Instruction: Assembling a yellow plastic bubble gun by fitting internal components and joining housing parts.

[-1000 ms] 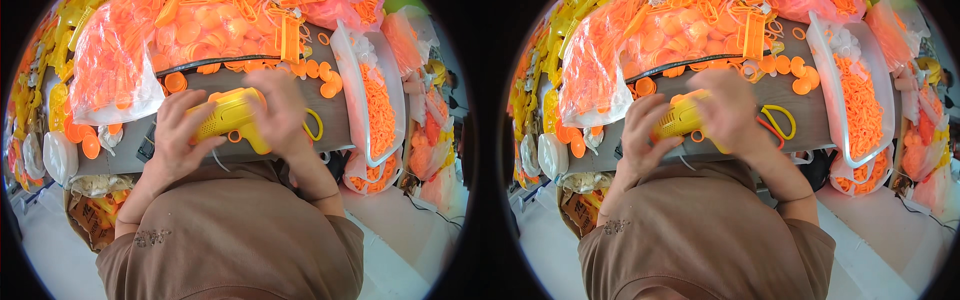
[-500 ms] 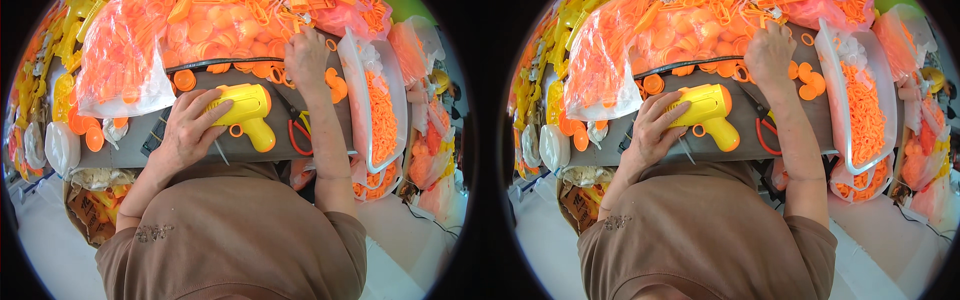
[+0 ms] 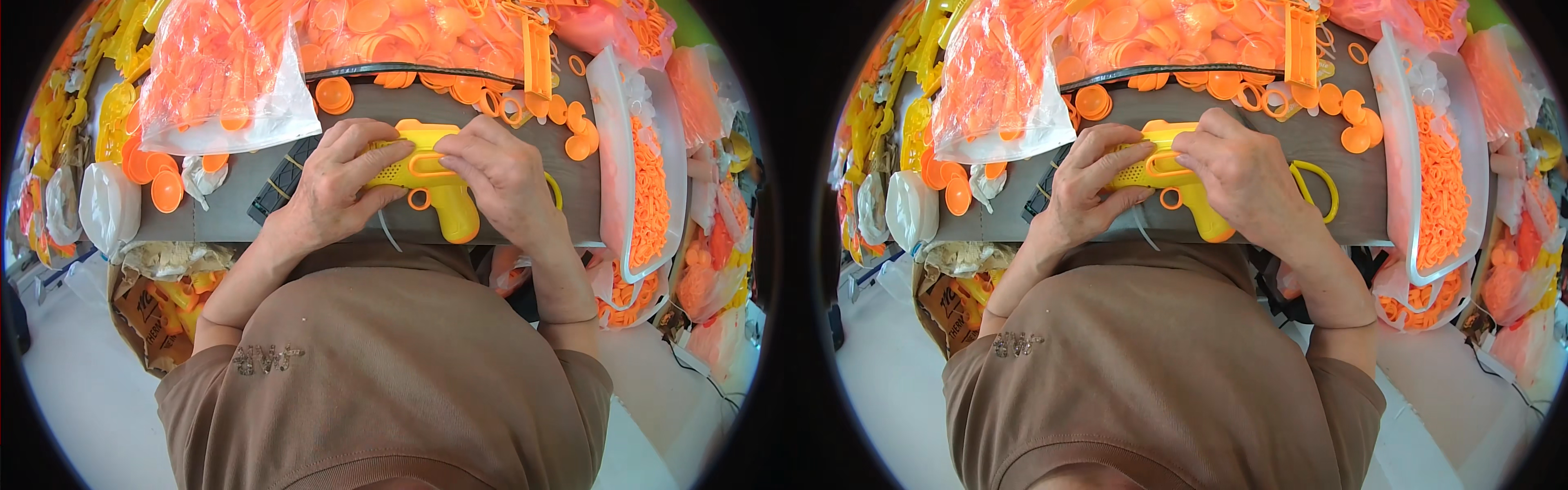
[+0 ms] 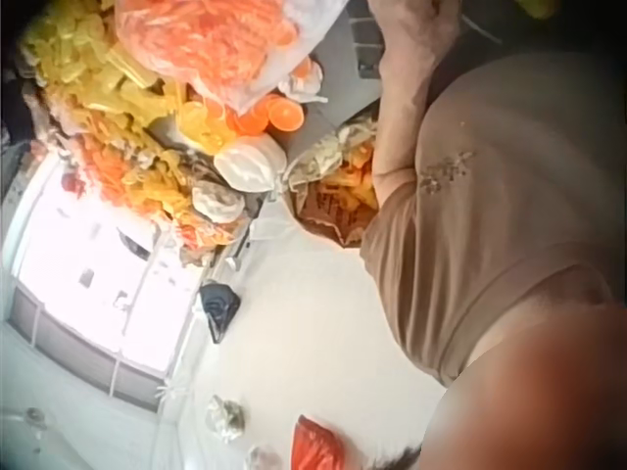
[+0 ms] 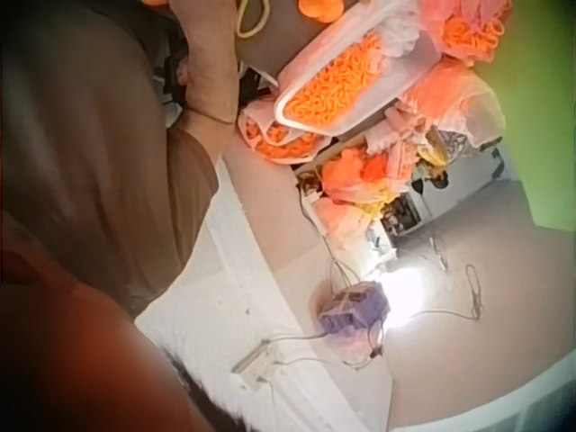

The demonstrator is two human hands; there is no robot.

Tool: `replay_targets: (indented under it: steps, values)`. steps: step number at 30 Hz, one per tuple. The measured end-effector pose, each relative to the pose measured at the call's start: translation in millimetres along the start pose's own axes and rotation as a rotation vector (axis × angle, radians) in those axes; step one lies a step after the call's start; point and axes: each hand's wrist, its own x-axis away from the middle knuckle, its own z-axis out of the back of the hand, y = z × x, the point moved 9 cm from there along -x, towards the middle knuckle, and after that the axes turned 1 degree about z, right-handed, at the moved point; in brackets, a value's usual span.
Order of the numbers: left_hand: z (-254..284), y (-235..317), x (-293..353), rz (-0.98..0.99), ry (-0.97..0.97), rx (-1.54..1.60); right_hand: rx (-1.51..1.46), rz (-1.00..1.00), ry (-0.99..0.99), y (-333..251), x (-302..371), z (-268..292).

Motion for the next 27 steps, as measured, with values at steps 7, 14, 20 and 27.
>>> replay_targets:
  steps: [7, 14, 20, 27]
  values:
    - [0, 3, 2, -0.010, 0.023, -0.008, 0.210, -0.057, -0.006, -1, 4, -4]
    - [-5, 15, 0, -0.112, -0.054, -0.103, 0.344, -0.008, 0.045, -16, 2, -6]
    - [-4, 12, 2, -0.084, -0.061, -0.098, 0.093, -0.067, 0.350, 10, 21, 26]
    - [0, 8, 0, -0.030, -0.029, -0.025, 0.526, -0.273, 0.259, 100, 56, 48]
